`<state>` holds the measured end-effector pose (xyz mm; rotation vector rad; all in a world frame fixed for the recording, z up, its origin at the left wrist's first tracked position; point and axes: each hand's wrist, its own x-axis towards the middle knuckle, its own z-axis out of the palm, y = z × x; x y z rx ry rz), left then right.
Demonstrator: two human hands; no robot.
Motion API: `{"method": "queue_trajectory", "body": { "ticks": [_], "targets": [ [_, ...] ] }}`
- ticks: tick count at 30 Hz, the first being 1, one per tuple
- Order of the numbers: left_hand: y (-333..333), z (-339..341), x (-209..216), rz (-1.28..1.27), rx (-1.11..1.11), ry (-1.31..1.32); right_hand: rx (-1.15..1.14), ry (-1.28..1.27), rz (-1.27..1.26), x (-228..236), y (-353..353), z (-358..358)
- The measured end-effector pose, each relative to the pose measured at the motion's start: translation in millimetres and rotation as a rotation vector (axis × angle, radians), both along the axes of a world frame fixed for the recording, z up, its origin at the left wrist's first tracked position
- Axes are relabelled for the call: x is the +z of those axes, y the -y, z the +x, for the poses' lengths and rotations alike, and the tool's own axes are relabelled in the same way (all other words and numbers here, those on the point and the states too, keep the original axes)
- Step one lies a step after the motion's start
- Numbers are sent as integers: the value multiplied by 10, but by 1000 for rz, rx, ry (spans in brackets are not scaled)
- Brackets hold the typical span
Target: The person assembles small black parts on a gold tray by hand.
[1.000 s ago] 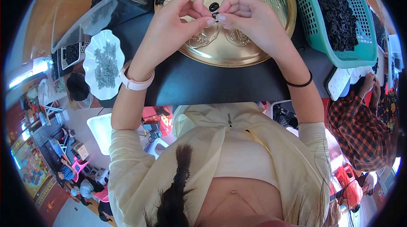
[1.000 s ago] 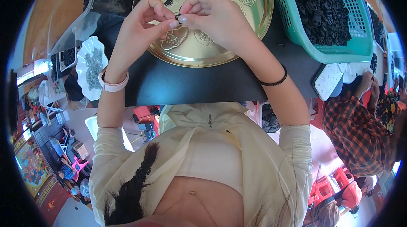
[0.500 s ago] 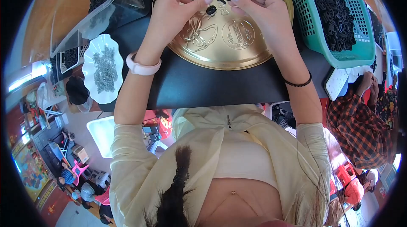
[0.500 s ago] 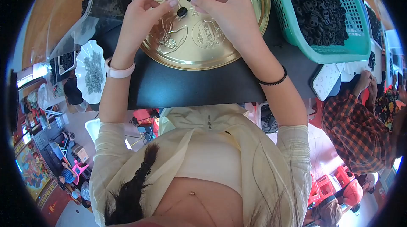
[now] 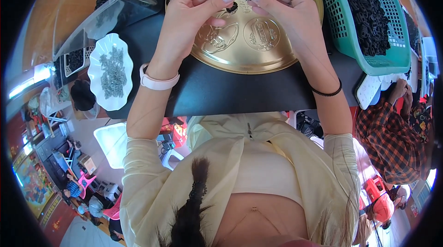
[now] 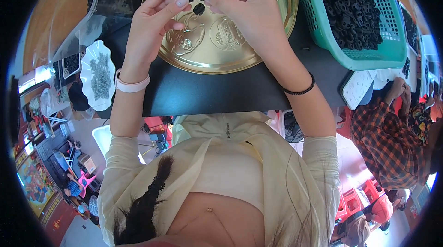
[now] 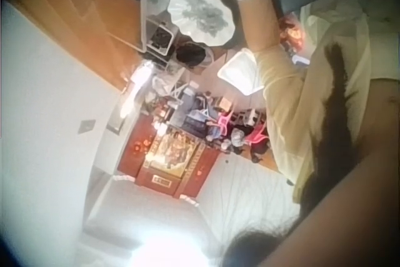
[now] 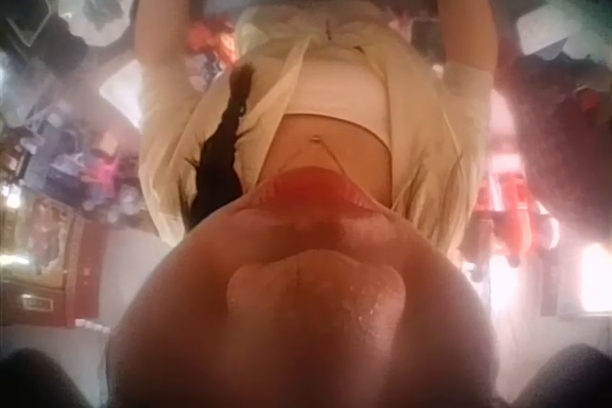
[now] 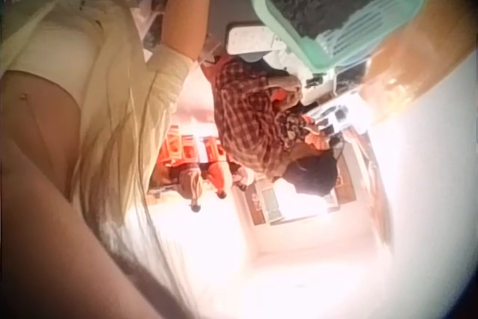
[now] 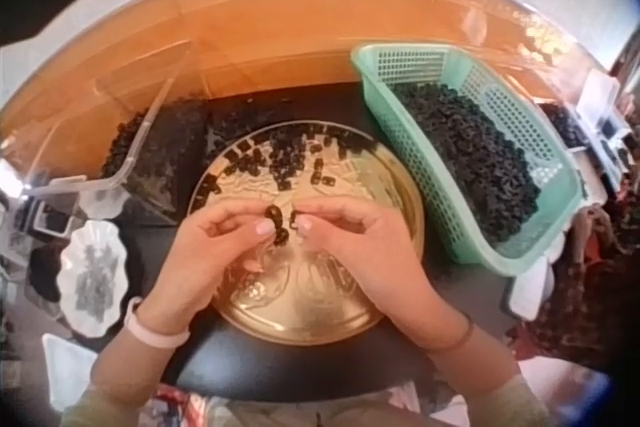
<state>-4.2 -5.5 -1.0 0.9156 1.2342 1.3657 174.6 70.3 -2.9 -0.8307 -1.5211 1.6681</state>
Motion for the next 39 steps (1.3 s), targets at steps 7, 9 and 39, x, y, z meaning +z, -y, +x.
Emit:
{"method": "queue_trajectory", "body": {
  "ticks": [7, 9, 39],
  "targets": [
    [12, 4, 6, 9, -27, -78, 48, -43, -75, 20, 0, -10],
    [8, 5, 18, 3, -33, -66, 74, -41, -102, 46, 2, -4],
    [26, -8, -10, 40, -18, -94, 58, -19, -74, 4, -17, 11]
  ]
}}
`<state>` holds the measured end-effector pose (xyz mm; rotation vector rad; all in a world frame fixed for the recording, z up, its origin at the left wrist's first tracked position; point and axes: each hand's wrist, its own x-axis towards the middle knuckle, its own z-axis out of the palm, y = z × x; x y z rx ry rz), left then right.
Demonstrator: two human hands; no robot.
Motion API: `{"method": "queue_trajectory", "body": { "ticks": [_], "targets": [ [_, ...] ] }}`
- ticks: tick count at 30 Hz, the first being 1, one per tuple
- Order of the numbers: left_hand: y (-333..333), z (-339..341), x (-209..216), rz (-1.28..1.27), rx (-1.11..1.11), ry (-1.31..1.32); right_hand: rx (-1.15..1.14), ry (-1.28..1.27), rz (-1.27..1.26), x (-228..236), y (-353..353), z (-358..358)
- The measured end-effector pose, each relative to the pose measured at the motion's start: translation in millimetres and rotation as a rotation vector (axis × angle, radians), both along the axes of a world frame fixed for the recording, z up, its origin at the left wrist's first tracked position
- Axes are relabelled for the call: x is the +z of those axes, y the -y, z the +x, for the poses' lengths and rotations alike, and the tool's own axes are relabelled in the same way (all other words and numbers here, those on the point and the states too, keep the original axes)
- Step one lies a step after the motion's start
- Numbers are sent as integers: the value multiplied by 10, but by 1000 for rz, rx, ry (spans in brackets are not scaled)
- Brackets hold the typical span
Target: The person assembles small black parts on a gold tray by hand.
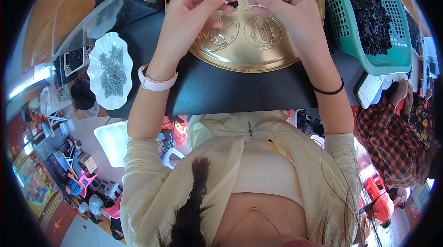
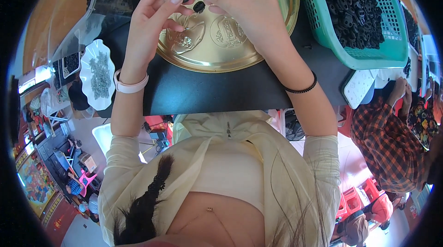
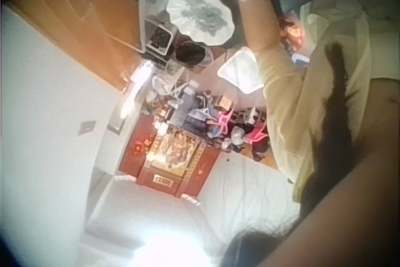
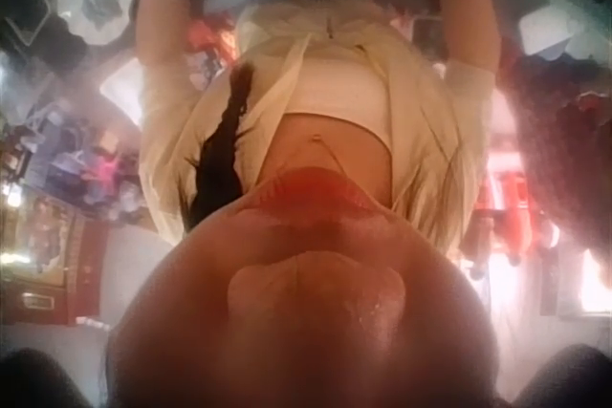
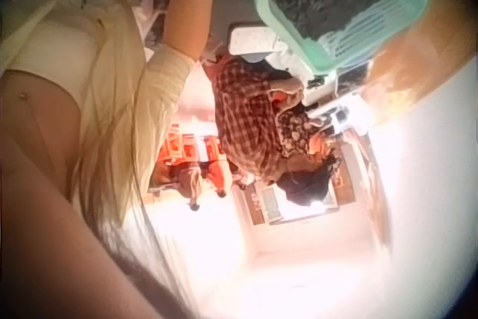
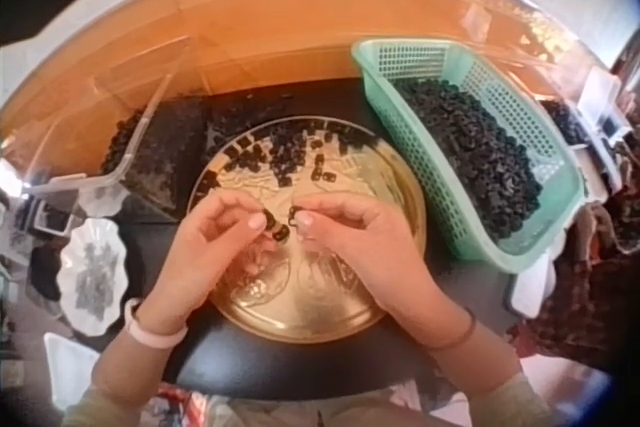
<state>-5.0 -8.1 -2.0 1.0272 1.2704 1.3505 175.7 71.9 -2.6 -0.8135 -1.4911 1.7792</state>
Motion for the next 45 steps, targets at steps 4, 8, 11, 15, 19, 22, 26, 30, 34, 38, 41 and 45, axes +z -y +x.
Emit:
{"method": "queue_trajectory", "body": {
  "ticks": [4, 8, 11, 15, 19, 22, 26, 30, 34, 38, 41, 45],
  "targets": [
    [-5, 0, -6, 6, -8, -65, 5, -8, -17, -12, 4, -8],
    [-2, -20, -5, 17, -21, -95, -7, -14, 8, -25, 9, -17],
    [3, -15, -1, 32, -30, -72, -2, -16, 5, -40, 7, -20],
    [12, 10, 16, 31, -17, -63, 13, 3, 27, -42, 14, -20],
    [21, 41, 36, 38, -13, -37, 72, -37, -38, -47, 10, -23],
    [33, 13, 77, -20, -23, 11, 130, -72, -103, -59, -16, -29],
    [48, -47, 83, -28, -54, 27, 266, -190, -244, -56, 4, -55],
    [93, -27, 117, 4, -115, 102, 493, -303, -371, -2, 0, -29],
    [130, -14, 92, 2, -116, 175, 468, -225, -327, 28, 40, -41],
    [119, 5, 118, 39, -133, 162, 407, -174, -283, 16, 88, -67],
    [105, 39, 129, -17, -93, 150, 330, -126, -215, 61, 87, -50],
    [48, 92, 144, -2, 8, 53, 119, 74, 89, 184, 164, -43]
  ]
}}
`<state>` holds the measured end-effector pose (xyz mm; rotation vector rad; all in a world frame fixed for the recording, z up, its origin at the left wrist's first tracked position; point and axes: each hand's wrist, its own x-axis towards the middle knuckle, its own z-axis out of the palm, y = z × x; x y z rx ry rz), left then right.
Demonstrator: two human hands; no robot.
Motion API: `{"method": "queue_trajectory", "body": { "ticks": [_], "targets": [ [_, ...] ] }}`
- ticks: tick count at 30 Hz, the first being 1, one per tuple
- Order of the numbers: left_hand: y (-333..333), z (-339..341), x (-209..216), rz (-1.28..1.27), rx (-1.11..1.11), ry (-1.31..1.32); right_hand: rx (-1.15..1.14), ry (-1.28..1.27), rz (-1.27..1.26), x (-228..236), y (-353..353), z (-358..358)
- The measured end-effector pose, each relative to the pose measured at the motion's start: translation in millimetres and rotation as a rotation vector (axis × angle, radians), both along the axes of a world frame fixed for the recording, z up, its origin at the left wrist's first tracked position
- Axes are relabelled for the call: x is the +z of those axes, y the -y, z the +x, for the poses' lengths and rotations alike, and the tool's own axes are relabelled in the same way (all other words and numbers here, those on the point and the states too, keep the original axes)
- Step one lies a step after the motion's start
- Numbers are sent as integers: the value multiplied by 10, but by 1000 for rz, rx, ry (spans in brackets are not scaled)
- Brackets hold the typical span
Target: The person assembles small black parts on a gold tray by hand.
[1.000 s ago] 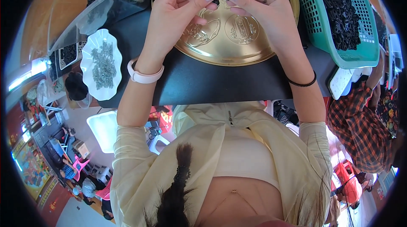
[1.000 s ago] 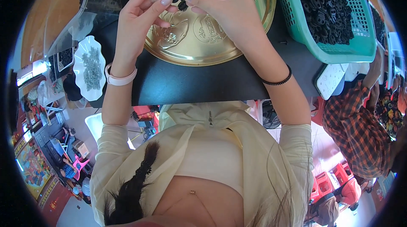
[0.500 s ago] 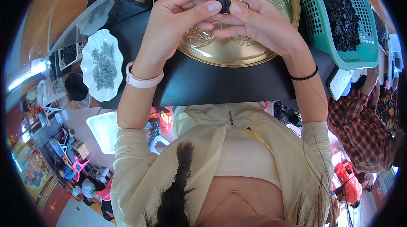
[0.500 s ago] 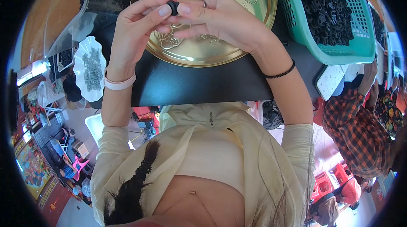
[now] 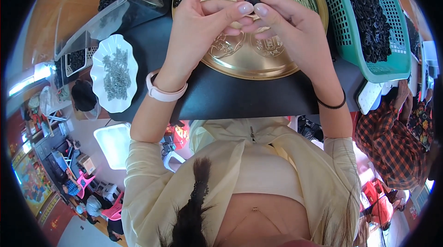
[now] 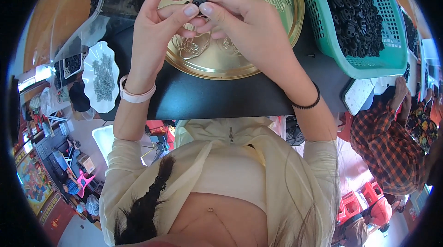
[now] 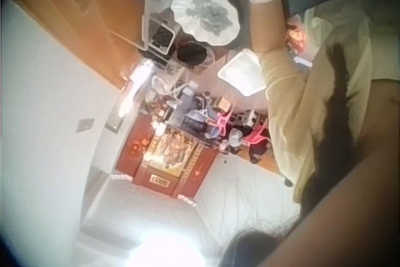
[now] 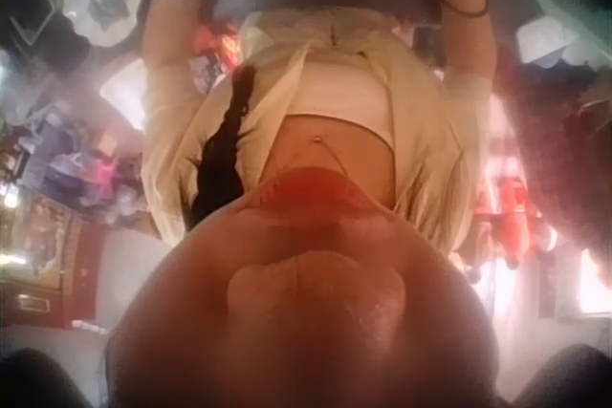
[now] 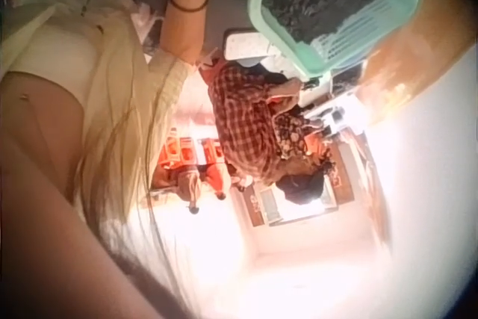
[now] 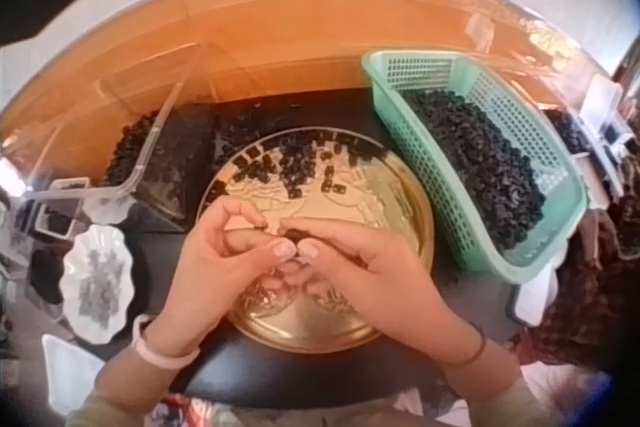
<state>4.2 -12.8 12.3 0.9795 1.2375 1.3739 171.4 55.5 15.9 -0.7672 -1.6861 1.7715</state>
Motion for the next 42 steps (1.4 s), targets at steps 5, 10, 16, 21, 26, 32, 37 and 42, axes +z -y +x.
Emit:
{"method": "queue_trajectory", "body": {
  "ticks": [5, 10, 16, 21, 26, 32, 37, 42],
  "targets": [
    [-52, -149, 49, 115, 71, -131, -642, -29, 776, 250, -169, 241],
    [-18, -318, -13, -73, 179, -605, -1024, 634, 1465, 576, -320, 418],
    [-33, -355, -232, 85, 199, -1157, -558, 368, 1175, 128, -267, 254],
    [-235, -396, -268, 176, 229, -1280, -304, 513, 1159, -329, -321, 46],
    [-217, -365, -147, 98, 57, -1316, -362, 554, 1138, -425, -433, 62],
    [-133, -386, -157, 36, 20, -1156, -329, 560, 1123, -481, -476, 73],
    [5, -463, -125, -41, 248, -789, -128, 357, 1033, -287, -321, 50],
    [54, -472, -51, 5, 313, -699, 347, 309, 736, -273, -35, -78]
  ]
}}
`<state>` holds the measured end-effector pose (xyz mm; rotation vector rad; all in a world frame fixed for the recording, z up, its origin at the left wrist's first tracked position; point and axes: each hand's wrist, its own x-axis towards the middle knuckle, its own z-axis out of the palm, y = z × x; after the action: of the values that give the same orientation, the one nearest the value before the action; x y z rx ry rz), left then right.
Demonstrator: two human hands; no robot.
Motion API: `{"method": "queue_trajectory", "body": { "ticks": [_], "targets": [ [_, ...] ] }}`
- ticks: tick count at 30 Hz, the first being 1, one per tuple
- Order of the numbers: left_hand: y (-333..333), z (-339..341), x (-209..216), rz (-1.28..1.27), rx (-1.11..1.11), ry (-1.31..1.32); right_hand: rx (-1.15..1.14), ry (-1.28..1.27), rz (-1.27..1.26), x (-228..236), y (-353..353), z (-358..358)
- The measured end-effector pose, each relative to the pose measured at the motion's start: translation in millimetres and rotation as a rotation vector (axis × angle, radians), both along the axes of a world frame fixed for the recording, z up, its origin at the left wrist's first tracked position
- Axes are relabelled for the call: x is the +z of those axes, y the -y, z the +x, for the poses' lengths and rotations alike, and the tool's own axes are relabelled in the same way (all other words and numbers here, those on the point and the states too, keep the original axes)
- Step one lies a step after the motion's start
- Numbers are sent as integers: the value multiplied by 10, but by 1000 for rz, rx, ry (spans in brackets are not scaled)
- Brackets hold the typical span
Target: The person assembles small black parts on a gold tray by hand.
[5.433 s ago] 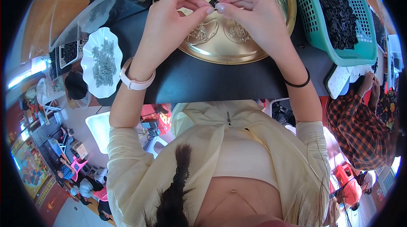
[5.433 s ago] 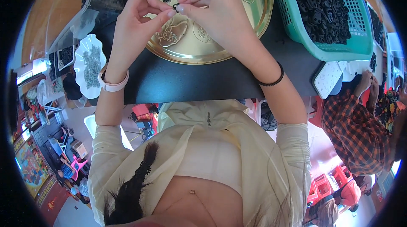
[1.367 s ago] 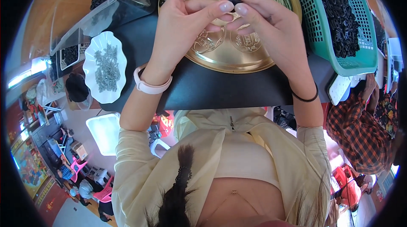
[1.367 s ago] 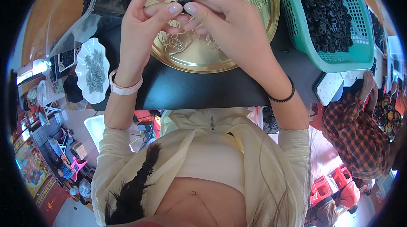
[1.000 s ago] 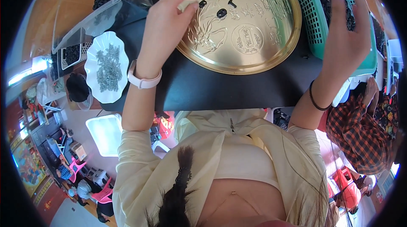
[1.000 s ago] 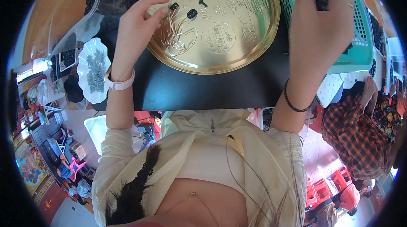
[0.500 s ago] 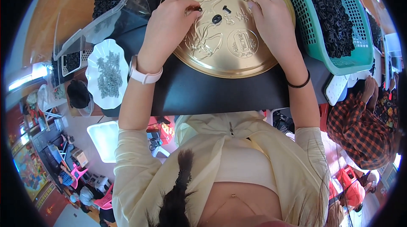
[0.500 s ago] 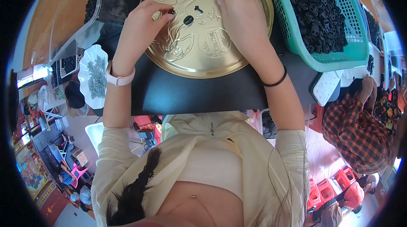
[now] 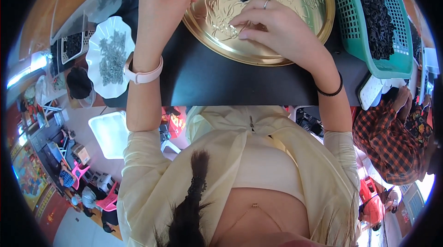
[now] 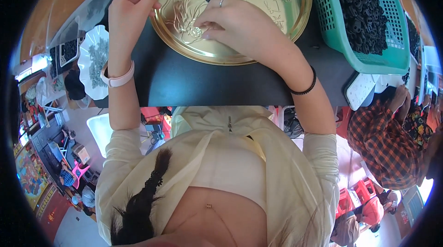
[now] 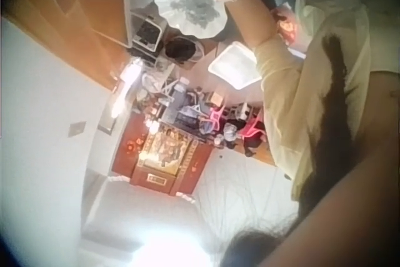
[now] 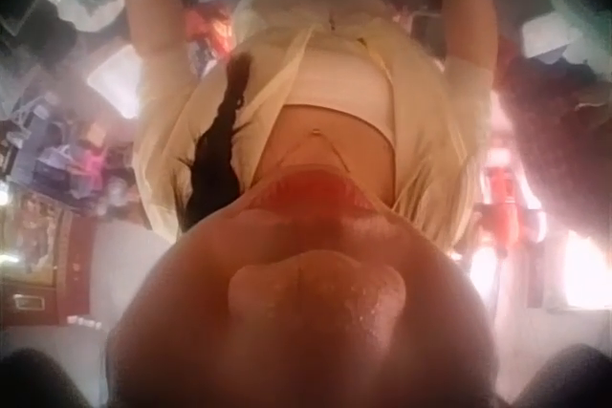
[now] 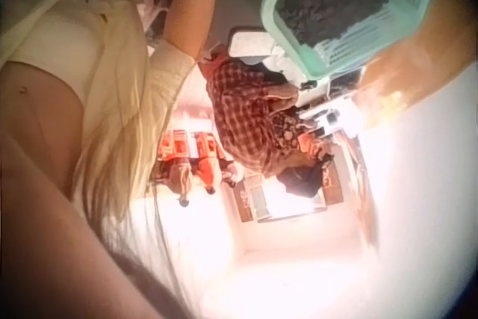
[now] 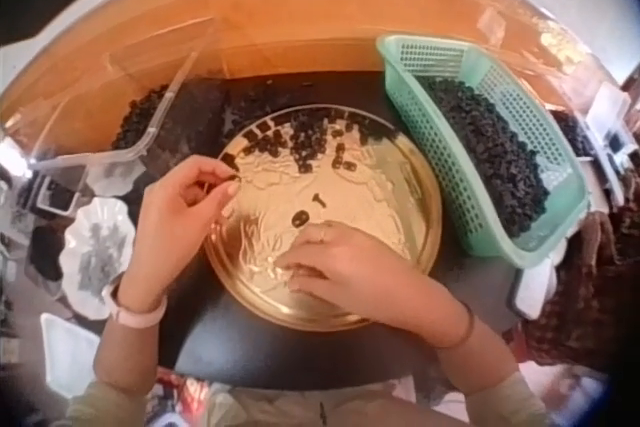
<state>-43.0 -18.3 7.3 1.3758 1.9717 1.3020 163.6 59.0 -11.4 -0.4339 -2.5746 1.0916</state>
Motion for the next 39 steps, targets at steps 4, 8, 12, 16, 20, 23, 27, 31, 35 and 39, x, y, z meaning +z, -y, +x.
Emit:
{"method": "queue_trajectory", "body": {
  "ticks": [4, 8, 12, 16, 20, 23, 27, 31, 35, 39],
  "targets": [
    [82, 166, 278, 44, 0, 104, -61, -57, -69, -18, 78, -31],
    [321, 273, 206, -103, -152, 414, -217, -138, -799, 50, 258, -71],
    [493, 374, 51, -148, -137, 446, -282, -125, -891, 34, 268, -75],
    [631, 404, -29, -180, -102, 502, -244, -73, -695, -3, 286, -75],
    [772, 316, -37, -104, -89, 307, -306, 32, -755, 38, 318, -85],
    [946, 5, 18, 27, 193, -66, -381, 28, -770, 80, 280, -65],
    [1261, -691, -68, -123, 361, -640, -436, -115, -836, 46, 118, -12],
    [1270, -786, -46, -206, 240, -595, -430, -259, -947, 42, -30, 78],
    [1214, -782, 13, -344, 310, -572, -486, -278, -894, 25, -119, 88],
    [1239, -851, 29, -335, 254, -587, -512, -281, -792, 50, -184, 114]
  ]
}}
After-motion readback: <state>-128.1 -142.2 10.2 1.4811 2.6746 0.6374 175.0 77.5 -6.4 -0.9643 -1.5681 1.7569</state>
